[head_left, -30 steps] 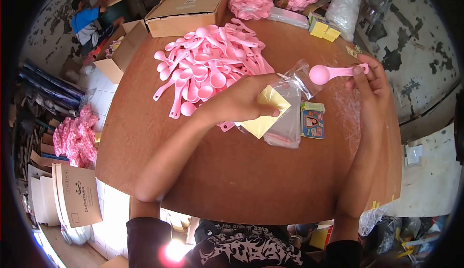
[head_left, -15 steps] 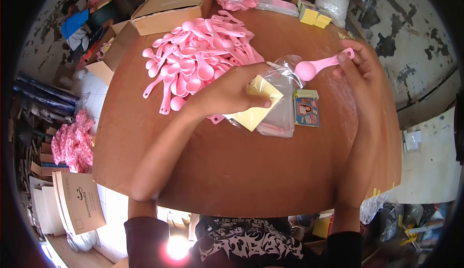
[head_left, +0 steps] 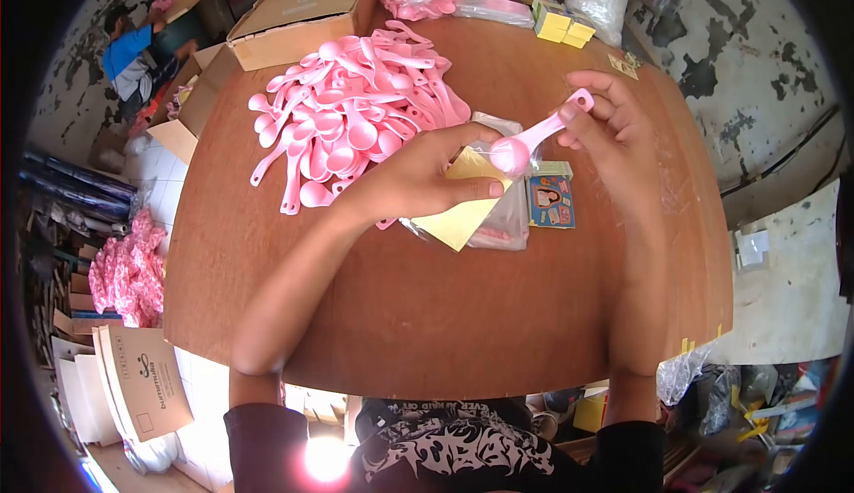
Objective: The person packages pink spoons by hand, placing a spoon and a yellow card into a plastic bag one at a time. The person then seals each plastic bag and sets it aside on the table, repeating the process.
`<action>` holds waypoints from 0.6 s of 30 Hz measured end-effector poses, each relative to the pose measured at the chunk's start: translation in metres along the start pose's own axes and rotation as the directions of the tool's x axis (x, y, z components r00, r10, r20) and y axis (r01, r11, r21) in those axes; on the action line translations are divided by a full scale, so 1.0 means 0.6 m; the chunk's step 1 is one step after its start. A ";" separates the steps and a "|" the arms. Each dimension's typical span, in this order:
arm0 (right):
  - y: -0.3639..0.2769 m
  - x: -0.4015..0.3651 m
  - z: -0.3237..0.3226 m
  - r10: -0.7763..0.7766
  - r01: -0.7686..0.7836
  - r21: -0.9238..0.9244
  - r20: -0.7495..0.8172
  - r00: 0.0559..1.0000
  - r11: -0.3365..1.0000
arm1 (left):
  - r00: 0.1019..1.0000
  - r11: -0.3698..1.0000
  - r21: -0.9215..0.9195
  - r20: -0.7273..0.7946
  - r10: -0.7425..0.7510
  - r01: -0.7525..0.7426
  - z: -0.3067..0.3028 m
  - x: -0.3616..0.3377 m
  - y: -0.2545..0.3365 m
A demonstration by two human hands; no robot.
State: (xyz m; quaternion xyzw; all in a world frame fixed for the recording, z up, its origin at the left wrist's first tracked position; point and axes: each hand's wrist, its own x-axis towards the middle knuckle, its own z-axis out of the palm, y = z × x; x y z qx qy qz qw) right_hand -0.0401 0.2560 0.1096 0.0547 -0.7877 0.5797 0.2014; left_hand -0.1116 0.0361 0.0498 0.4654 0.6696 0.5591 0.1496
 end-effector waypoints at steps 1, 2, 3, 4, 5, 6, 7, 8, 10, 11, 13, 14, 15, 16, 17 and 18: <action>0.000 -0.002 0.006 -0.012 0.012 0.007 0.017 1.000 1.000 | 0.999 0.999 -0.029 0.003 -0.042 0.042 0.002 0.000 -0.001; -0.005 -0.002 0.008 0.014 -0.014 0.029 0.000 1.000 0.999 | 0.996 0.995 -0.059 0.007 -0.085 0.085 0.003 0.001 -0.001; -0.006 -0.003 0.008 0.013 -0.013 0.028 0.001 1.000 1.000 | 0.997 0.995 -0.059 0.006 -0.083 0.083 0.002 0.001 0.000; -0.008 -0.004 0.008 -0.005 0.007 0.046 -0.036 0.999 0.999 | 0.988 0.986 -0.076 0.013 -0.151 0.152 0.001 0.001 0.001; -0.009 -0.005 0.008 -0.023 0.027 0.064 -0.072 0.997 0.998 | 0.976 0.971 -0.092 0.021 -0.219 0.220 0.000 0.001 0.002; -0.009 -0.005 0.009 -0.024 0.029 0.063 -0.071 0.997 0.998 | 0.976 0.972 -0.092 0.020 -0.217 0.218 0.001 0.001 0.000; -0.010 -0.005 0.009 -0.016 0.021 0.066 -0.082 0.997 0.998 | 0.981 0.974 -0.115 0.007 -0.194 0.194 0.003 0.001 -0.006; -0.010 -0.005 0.010 -0.007 0.014 0.069 -0.092 0.996 0.998 | 0.985 0.976 -0.137 -0.006 -0.172 0.169 0.005 0.002 -0.009; -0.005 -0.005 0.017 -0.026 0.034 0.077 -0.099 0.995 0.996 | 0.982 0.966 -0.182 -0.015 -0.191 0.185 0.008 0.002 -0.003; -0.002 -0.004 0.022 -0.045 0.054 0.084 -0.103 0.994 0.995 | 0.977 0.953 -0.227 -0.026 -0.210 0.199 0.010 0.002 -0.001; 0.006 -0.007 0.032 -0.058 0.065 0.083 -0.089 0.994 0.994 | 0.986 0.956 -0.256 -0.047 -0.158 0.141 0.018 0.004 -0.001; 0.008 -0.009 0.036 -0.067 0.074 0.084 -0.074 0.995 0.994 | 0.992 0.955 -0.283 -0.069 -0.109 0.086 0.021 0.005 -0.001; 0.009 -0.010 0.038 -0.066 0.072 0.084 -0.076 0.995 0.994 | 0.992 0.955 -0.284 -0.067 -0.110 0.087 0.025 0.005 -0.003; 0.010 -0.011 0.039 -0.096 0.098 0.019 -0.055 0.994 0.995 | 0.990 0.940 -0.330 -0.079 -0.115 0.083 0.029 0.005 -0.004; 0.010 -0.012 0.040 -0.127 0.125 -0.046 -0.031 0.991 0.991 | 0.989 0.924 -0.375 -0.091 -0.120 0.078 0.031 0.006 -0.005; 0.011 -0.011 0.041 -0.125 0.124 -0.046 -0.032 0.992 0.991 | 0.989 0.924 -0.375 -0.090 -0.121 0.079 0.031 0.007 -0.004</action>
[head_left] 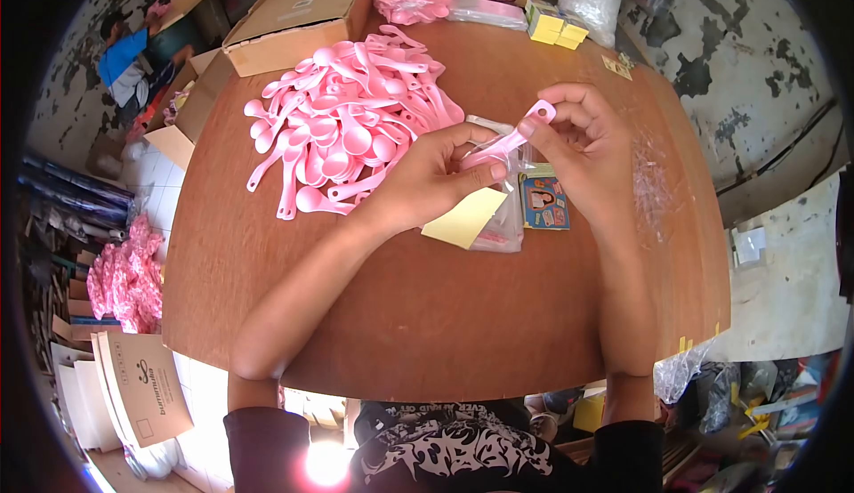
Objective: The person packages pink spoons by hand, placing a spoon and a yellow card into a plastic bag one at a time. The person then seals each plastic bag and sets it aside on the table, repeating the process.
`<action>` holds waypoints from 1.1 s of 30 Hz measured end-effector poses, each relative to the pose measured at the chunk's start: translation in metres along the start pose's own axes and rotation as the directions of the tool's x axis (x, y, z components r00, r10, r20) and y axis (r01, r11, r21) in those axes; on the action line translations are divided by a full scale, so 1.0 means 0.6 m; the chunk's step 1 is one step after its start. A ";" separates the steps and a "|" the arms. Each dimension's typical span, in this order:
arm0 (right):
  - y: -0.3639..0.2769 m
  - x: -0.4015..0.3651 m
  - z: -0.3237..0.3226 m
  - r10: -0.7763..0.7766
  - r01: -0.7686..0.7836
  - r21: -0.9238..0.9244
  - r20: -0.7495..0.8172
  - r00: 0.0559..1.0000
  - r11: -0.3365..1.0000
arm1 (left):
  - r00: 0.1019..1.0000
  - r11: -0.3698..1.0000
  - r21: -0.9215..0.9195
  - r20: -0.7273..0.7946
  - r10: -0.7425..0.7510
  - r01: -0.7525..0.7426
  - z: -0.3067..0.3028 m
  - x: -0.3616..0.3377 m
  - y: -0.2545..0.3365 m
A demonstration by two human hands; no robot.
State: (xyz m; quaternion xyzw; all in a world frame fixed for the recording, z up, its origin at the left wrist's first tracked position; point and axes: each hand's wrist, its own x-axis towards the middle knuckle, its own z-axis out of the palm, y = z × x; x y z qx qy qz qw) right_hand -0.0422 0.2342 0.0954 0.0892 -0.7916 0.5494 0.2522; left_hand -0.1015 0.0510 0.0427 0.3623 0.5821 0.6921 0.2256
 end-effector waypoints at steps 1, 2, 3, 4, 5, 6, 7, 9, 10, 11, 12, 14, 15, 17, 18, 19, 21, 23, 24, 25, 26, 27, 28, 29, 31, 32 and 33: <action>0.000 0.000 0.000 -0.016 0.016 0.004 -0.052 0.999 1.000 | 1.000 1.000 0.024 -0.011 0.005 -0.005 0.002 0.001 0.001; 0.001 -0.001 0.000 -0.030 0.031 0.008 -0.104 0.994 1.000 | 1.000 0.999 0.046 -0.023 0.009 -0.008 0.003 0.001 0.001; 0.000 0.000 -0.002 -0.024 0.025 0.007 -0.103 0.994 1.000 | 1.000 0.999 0.043 -0.023 0.005 -0.004 0.003 0.002 0.002; -0.003 0.001 -0.004 -0.037 0.036 -0.006 -0.110 0.993 0.999 | 0.999 0.998 0.056 -0.022 0.030 -0.029 0.003 0.001 0.002; -0.005 0.001 -0.005 -0.047 0.045 -0.017 -0.114 0.992 0.999 | 0.998 0.996 0.068 -0.023 0.054 -0.052 0.003 -0.001 0.001; -0.005 -0.001 -0.003 -0.036 0.035 -0.016 -0.108 0.993 0.999 | 0.999 0.998 0.052 -0.022 0.028 -0.027 0.002 0.000 0.000; -0.004 -0.004 -0.001 -0.048 0.042 -0.097 -0.061 0.997 0.994 | 0.999 0.999 0.046 -0.026 0.019 -0.017 0.003 -0.002 0.000; -0.003 -0.005 0.004 -0.058 0.056 -0.174 -0.012 0.998 0.983 | 0.998 1.000 -0.004 -0.057 -0.007 0.007 0.006 -0.002 0.006; -0.001 -0.006 0.006 -0.052 0.054 -0.207 0.016 0.999 0.977 | 0.999 1.000 0.000 -0.043 0.017 -0.017 0.004 -0.001 0.003; 0.000 -0.008 0.007 -0.045 0.054 -0.240 0.044 0.998 0.969 | 0.999 1.000 -0.002 -0.044 0.014 -0.014 0.007 -0.002 0.003; -0.003 -0.009 0.007 -0.043 0.053 -0.240 0.047 0.998 0.969 | 0.996 0.997 -0.036 -0.067 0.060 -0.062 0.012 -0.003 0.006; -0.011 -0.009 0.001 0.196 -0.202 0.035 0.138 0.971 0.979 | 0.990 0.991 -0.069 -0.093 0.104 -0.111 0.014 -0.006 0.004; -0.011 -0.009 -0.004 0.195 -0.202 0.034 0.140 0.971 0.979 | 0.990 0.991 -0.053 -0.084 0.116 -0.121 0.014 -0.006 0.002; -0.012 -0.007 -0.012 0.236 -0.253 0.101 0.161 0.958 0.962 | 0.988 0.990 -0.039 -0.079 0.133 -0.137 0.013 -0.009 0.003; -0.012 -0.007 -0.012 0.234 -0.252 0.097 0.164 0.958 0.963 | 0.992 0.991 -0.065 -0.061 0.112 -0.116 0.014 -0.011 0.008; -0.011 -0.007 -0.012 0.196 -0.210 0.122 0.119 0.973 0.970 | 0.995 0.992 -0.090 -0.042 0.091 -0.094 0.015 -0.013 0.011; -0.011 -0.004 -0.010 0.150 -0.159 0.144 0.075 0.986 0.977 | 0.995 0.994 -0.048 -0.021 0.096 -0.097 0.011 -0.011 0.009; -0.012 -0.004 -0.009 0.091 -0.094 0.138 0.025 0.996 0.986 | 0.995 0.995 -0.008 0.003 0.095 -0.095 0.010 -0.008 0.005; -0.013 -0.004 -0.010 0.091 -0.094 0.136 0.026 0.995 0.986 | 0.995 0.995 -0.013 0.009 0.100 -0.100 0.010 -0.007 0.003; -0.015 -0.004 -0.010 0.092 -0.098 0.119 0.050 0.994 0.988 | 0.995 0.994 -0.020 0.015 0.103 -0.103 0.011 -0.008 0.001; -0.018 -0.003 -0.011 0.094 -0.101 0.103 0.075 0.993 0.990 | 0.995 0.994 -0.024 0.014 0.103 -0.103 0.011 -0.008 0.000; -0.028 0.001 -0.015 0.097 -0.104 0.100 0.079 0.992 0.990 | 0.997 0.997 -0.016 0.021 0.077 -0.076 0.011 -0.010 0.000; -0.045 0.008 -0.023 0.025 -0.021 -0.054 0.065 0.998 0.998 | 0.998 0.999 -0.006 0.029 0.052 -0.051 0.010 -0.010 0.001; -0.060 0.017 -0.031 -0.051 0.062 -0.206 0.060 0.997 0.977 | 0.998 0.999 -0.006 0.028 0.053 -0.053 0.008 -0.010 0.002; -0.074 0.046 -0.059 -0.228 0.234 -0.307 0.058 0.972 0.922 | 0.963 0.930 0.327 -0.144 0.226 -0.169 0.007 -0.009 0.010; -0.077 0.057 -0.072 -0.394 0.392 -0.403 0.080 0.915 0.827 | 0.976 0.961 0.249 -0.146 0.159 -0.120 0.002 -0.012 0.021; -0.078 0.061 -0.080 -0.392 0.389 -0.408 0.081 0.916 0.826 | 0.977 0.962 0.244 -0.143 0.160 -0.122 0.000 -0.014 0.025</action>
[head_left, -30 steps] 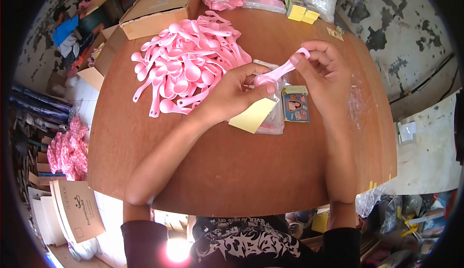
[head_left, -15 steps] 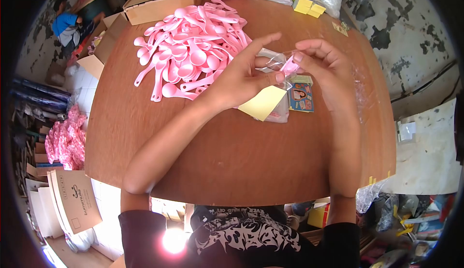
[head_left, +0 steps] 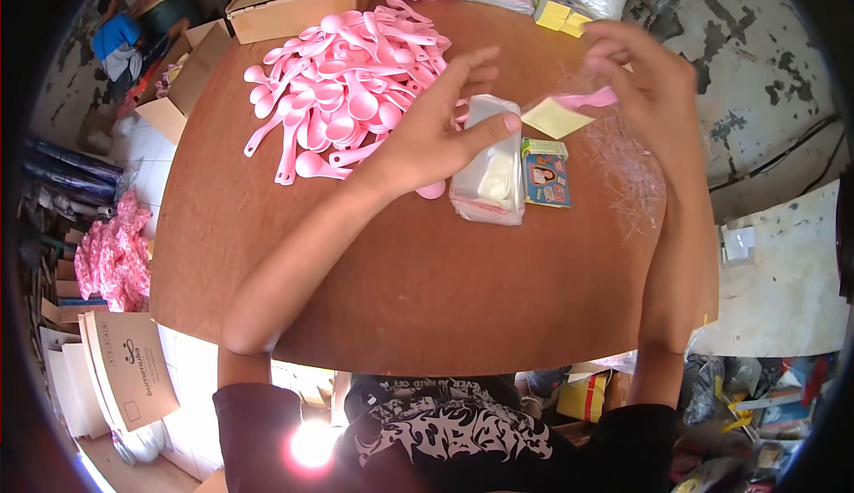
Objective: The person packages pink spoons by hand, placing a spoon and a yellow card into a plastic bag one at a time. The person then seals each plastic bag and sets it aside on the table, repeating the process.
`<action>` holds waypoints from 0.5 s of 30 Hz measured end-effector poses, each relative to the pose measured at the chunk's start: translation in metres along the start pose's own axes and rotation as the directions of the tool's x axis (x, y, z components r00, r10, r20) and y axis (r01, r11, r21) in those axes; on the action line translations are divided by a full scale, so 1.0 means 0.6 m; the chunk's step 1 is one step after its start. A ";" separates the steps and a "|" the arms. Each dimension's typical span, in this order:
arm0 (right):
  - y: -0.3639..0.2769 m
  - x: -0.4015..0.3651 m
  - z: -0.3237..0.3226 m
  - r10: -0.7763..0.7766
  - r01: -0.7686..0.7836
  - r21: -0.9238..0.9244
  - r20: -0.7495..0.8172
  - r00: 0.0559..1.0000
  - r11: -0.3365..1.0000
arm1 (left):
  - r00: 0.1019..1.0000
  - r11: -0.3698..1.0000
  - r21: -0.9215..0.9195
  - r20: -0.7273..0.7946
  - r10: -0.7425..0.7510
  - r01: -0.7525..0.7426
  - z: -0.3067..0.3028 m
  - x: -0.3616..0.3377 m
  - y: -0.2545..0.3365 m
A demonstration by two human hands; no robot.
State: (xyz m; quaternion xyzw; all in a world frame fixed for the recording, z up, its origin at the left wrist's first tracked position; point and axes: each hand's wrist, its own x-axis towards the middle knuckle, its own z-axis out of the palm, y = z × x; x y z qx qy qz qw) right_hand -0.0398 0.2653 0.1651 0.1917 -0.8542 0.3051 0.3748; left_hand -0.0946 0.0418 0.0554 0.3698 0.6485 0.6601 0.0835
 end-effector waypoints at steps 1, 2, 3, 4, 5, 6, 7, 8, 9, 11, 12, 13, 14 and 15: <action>0.003 0.002 -0.007 0.056 -0.041 -0.083 0.182 0.982 0.996 | 1.000 1.000 0.009 -0.015 -0.003 0.003 -0.002 0.002 0.002; 0.005 0.004 -0.014 0.124 -0.066 -0.172 0.350 0.928 0.983 | 1.000 1.000 0.020 -0.029 -0.004 0.004 -0.005 0.006 0.005; 0.003 0.005 -0.023 -0.018 0.065 -0.135 0.320 0.947 0.989 | 0.999 0.999 0.044 -0.035 0.009 -0.008 -0.004 0.002 0.009; -0.003 0.003 -0.026 -0.025 0.074 -0.137 0.327 0.945 0.988 | 0.999 0.999 0.038 -0.043 0.015 -0.013 -0.003 0.000 0.014; -0.012 -0.004 -0.030 0.008 0.000 -0.028 0.280 0.960 1.000 | 0.999 0.997 0.066 -0.010 0.045 -0.044 0.000 -0.003 0.020; -0.022 -0.010 -0.033 0.050 -0.072 0.085 0.231 0.972 0.994 | 0.997 0.993 0.095 0.029 0.075 -0.077 0.003 -0.005 0.025; -0.035 -0.015 -0.035 0.052 -0.073 0.082 0.228 0.972 0.994 | 0.991 0.973 0.190 0.008 0.136 -0.135 0.010 -0.007 0.028; -0.052 -0.020 -0.033 0.127 -0.170 0.138 0.275 0.953 0.976 | 0.991 0.973 0.188 0.014 0.134 -0.135 0.016 -0.009 0.031; -0.064 -0.025 -0.030 0.197 -0.268 0.190 0.326 0.925 0.944 | 0.975 0.955 0.203 0.005 0.220 -0.216 0.022 -0.011 0.033; -0.074 -0.035 -0.020 0.220 -0.308 0.200 0.365 0.904 0.930 | 0.954 0.950 0.118 -0.042 0.296 -0.290 0.038 -0.016 0.042; -0.077 -0.038 -0.015 0.236 -0.342 0.209 0.409 0.882 0.916 | 0.954 0.949 0.118 -0.040 0.297 -0.291 0.039 -0.019 0.046; -0.078 -0.043 -0.011 0.236 -0.342 0.209 0.408 0.882 0.916 | 0.988 0.989 -0.020 0.025 0.149 -0.149 0.039 -0.021 0.052; -0.078 -0.049 -0.005 0.307 -0.436 0.244 0.429 0.849 0.866 | 0.994 0.989 -0.146 0.109 0.008 0.008 0.039 -0.023 0.056; -0.076 -0.056 0.000 0.373 -0.526 0.276 0.454 0.809 0.805 | 0.994 0.983 -0.178 0.104 -0.024 0.043 0.043 -0.025 0.059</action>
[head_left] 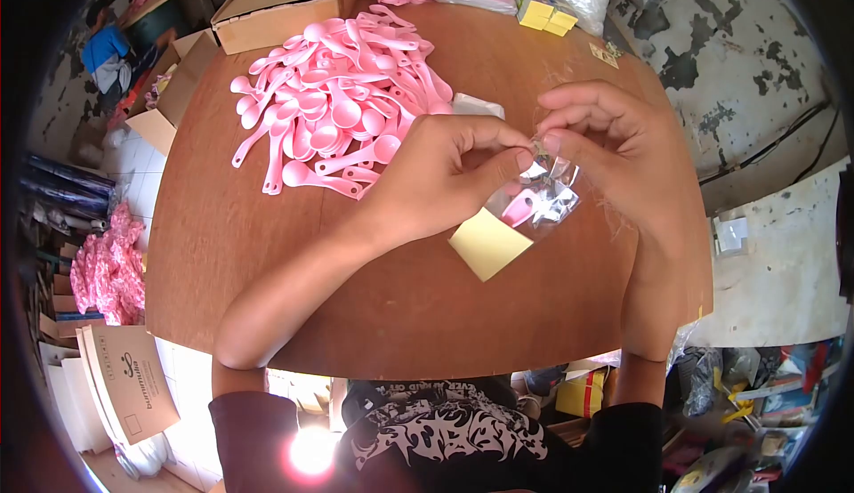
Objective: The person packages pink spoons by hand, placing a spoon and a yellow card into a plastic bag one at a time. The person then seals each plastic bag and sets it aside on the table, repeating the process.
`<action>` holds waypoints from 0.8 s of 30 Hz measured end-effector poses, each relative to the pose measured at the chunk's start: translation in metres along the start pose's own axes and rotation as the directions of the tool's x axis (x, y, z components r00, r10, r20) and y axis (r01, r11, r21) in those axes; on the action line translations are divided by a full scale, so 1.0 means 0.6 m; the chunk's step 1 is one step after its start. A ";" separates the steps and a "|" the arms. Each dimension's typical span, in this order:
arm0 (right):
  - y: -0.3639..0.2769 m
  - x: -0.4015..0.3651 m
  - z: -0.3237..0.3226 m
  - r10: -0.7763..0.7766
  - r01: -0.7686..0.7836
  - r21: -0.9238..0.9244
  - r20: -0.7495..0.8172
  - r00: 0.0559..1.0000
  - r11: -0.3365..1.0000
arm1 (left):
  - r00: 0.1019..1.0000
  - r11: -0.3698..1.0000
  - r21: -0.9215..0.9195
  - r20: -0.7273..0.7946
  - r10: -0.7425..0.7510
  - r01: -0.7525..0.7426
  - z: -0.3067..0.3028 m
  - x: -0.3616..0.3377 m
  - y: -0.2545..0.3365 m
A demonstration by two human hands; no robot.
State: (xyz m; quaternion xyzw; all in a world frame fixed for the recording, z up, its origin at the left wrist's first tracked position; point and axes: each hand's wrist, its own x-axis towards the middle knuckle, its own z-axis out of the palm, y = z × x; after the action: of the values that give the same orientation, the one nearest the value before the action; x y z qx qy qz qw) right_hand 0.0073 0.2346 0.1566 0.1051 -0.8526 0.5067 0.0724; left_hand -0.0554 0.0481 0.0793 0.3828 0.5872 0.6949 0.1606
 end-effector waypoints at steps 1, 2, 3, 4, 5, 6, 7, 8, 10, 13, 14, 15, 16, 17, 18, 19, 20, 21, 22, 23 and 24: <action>0.007 -0.005 0.006 -0.003 0.003 -0.001 0.001 1.000 1.000 | 1.000 1.000 0.001 -0.001 0.002 -0.002 0.002 -0.002 0.001; 0.014 -0.011 0.012 -0.080 0.074 -0.072 -0.092 0.993 0.995 | 0.999 0.997 0.050 -0.011 -0.049 0.050 0.003 -0.004 0.003; 0.019 -0.015 0.016 -0.163 0.137 -0.149 -0.178 0.970 0.979 | 0.995 0.990 0.099 -0.025 -0.100 0.102 0.004 -0.005 0.004; 0.021 -0.018 0.014 -0.361 0.284 -0.374 -0.155 0.920 0.883 | 0.995 0.989 0.107 -0.032 -0.096 0.099 0.005 -0.004 -0.004; 0.022 -0.023 0.014 -0.364 0.288 -0.373 -0.152 0.919 0.882 | 0.995 0.989 0.108 -0.036 -0.094 0.097 0.005 -0.005 -0.003; 0.022 -0.031 0.015 -0.418 0.319 -0.481 -0.113 0.901 0.817 | 0.996 0.992 0.087 -0.026 -0.091 0.093 0.005 -0.005 -0.003; 0.024 -0.038 0.016 -0.466 0.345 -0.580 -0.069 0.882 0.738 | 0.996 0.994 0.066 -0.015 -0.088 0.089 0.006 -0.006 -0.003; 0.032 -0.041 0.019 -0.470 0.346 -0.576 -0.077 0.879 0.741 | 0.996 0.994 0.066 -0.014 -0.088 0.088 0.007 -0.006 -0.003; 0.031 -0.046 0.031 -0.486 0.325 -0.614 -0.112 0.867 0.719 | 0.998 0.994 0.095 -0.009 -0.057 0.058 0.010 -0.007 -0.004; 0.032 -0.050 0.039 -0.542 0.326 -0.652 -0.156 0.826 0.684 | 0.997 0.994 0.079 -0.034 -0.067 0.069 0.015 -0.010 -0.004; 0.033 -0.050 0.041 -0.579 0.349 -0.655 -0.167 0.798 0.670 | 0.997 0.994 0.079 -0.036 -0.066 0.069 0.014 -0.010 -0.001; 0.034 -0.051 0.041 -0.579 0.351 -0.654 -0.166 0.798 0.671 | 0.995 0.990 0.101 -0.014 -0.098 0.099 0.012 -0.011 0.005; 0.036 -0.052 0.041 -0.583 0.354 -0.678 -0.135 0.802 0.644 | 0.991 0.984 0.124 0.008 -0.131 0.129 0.011 -0.011 0.008; 0.037 -0.053 0.042 -0.584 0.356 -0.703 -0.104 0.805 0.616 | 0.991 0.984 0.125 0.008 -0.131 0.129 0.010 -0.012 0.009; 0.041 -0.053 0.042 -0.584 0.355 -0.703 -0.105 0.805 0.616 | 0.990 0.981 0.138 0.018 -0.140 0.136 0.011 -0.013 0.009; 0.044 -0.053 0.042 -0.587 0.348 -0.733 -0.085 0.805 0.584 | 0.989 0.978 0.151 0.029 -0.147 0.141 0.011 -0.013 0.009; 0.047 -0.053 0.042 -0.589 0.341 -0.762 -0.065 0.805 0.550 | 0.989 0.979 0.150 0.029 -0.147 0.141 0.012 -0.012 0.010; 0.046 -0.053 0.043 -0.588 0.341 -0.762 -0.064 0.806 0.551 | 0.992 0.968 0.226 0.039 -0.118 0.106 0.012 -0.012 0.010; 0.044 -0.053 0.045 -0.595 0.343 -0.792 -0.031 0.803 0.505 | 0.995 0.951 0.301 0.050 -0.091 0.072 0.013 -0.014 0.010; 0.043 -0.053 0.048 -0.601 0.347 -0.819 0.003 0.799 0.458 | 0.994 0.951 0.300 0.049 -0.094 0.075 0.013 -0.016 0.010; 0.043 -0.053 0.050 -0.601 0.347 -0.818 0.002 0.800 0.459 | 0.993 0.936 0.352 0.104 -0.048 0.008 0.012 -0.018 0.010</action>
State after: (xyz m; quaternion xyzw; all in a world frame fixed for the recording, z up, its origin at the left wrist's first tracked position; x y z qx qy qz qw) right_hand 0.0312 0.2235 0.1130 0.2233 -0.8993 0.0483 0.3730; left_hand -0.0417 0.0444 0.0814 0.4350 0.6974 0.5541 0.1320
